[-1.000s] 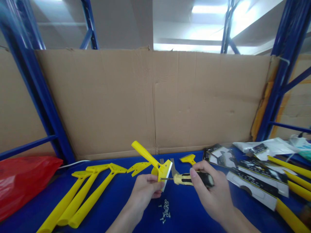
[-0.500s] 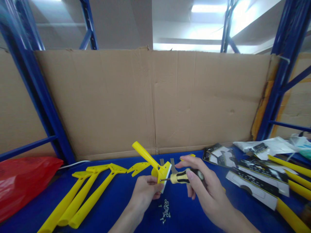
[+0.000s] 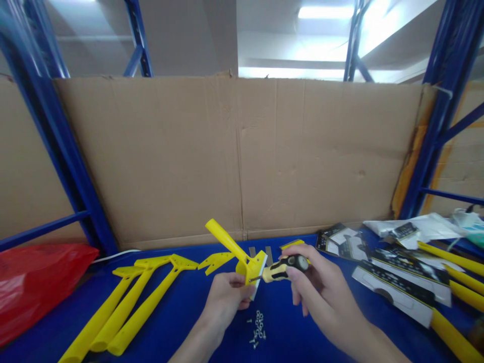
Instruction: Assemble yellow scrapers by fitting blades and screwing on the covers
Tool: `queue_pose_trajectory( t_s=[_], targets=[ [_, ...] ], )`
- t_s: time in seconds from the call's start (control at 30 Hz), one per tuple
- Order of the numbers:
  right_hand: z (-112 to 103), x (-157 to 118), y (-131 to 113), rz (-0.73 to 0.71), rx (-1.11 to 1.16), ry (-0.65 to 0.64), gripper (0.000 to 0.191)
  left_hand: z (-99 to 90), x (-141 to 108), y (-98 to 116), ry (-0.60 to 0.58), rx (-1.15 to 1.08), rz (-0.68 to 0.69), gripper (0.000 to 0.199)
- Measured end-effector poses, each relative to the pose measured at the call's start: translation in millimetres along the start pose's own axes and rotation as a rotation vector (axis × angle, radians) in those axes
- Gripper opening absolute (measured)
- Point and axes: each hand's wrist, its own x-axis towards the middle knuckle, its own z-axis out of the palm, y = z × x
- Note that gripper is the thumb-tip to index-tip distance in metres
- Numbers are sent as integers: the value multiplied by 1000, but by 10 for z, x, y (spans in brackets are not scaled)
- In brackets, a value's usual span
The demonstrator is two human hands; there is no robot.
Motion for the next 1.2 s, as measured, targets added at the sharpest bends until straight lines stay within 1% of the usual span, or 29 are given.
queue_pose_trajectory(
  t_s=[0.1, 0.17, 0.2, 0.33, 0.43, 0.53, 0.63, 0.7, 0.83, 0.97, 1.07, 1.2],
  targets=[
    [-11, 59, -5, -251, -310, 215, 16, 16, -14, -8, -25, 2, 4, 14],
    [-26, 75, -14, -334, -442, 268, 16, 18, -20, -8, -24, 7, 1, 15],
    [-36, 76, -20, -346, -476, 258, 18, 17, -20, -6, -20, 9, 2, 15],
    [-78, 63, -51, -301, -487, 133, 19, 6, -4, -2, -2, 10, 9, 17],
    [-97, 60, -43, -263, -458, 80, 24, 1, -1, -2, 9, 14, 16, 18],
    [-95, 72, 2, -273, -475, 85, 24, -1, -11, 3, 5, 15, 13, 21],
    [-89, 70, 29, -324, -570, 119, 24, 0, -20, 7, -8, 16, 13, 21],
    [-94, 51, 21, -322, -602, 105, 27, 0, -20, 7, -2, 18, 12, 20],
    [-108, 6, 5, -300, -547, 61, 38, -2, -16, 5, 26, 1, 6, 22],
    [-92, 20, 38, -278, -517, 63, 46, 0, -18, 12, 18, -4, 5, 23],
    [-90, 33, 55, -261, -560, 52, 46, 2, -23, 17, 12, 6, 6, 22],
    [-112, 20, 56, -287, -568, 62, 45, -3, -24, 18, 20, 23, 10, 19]
  ],
)
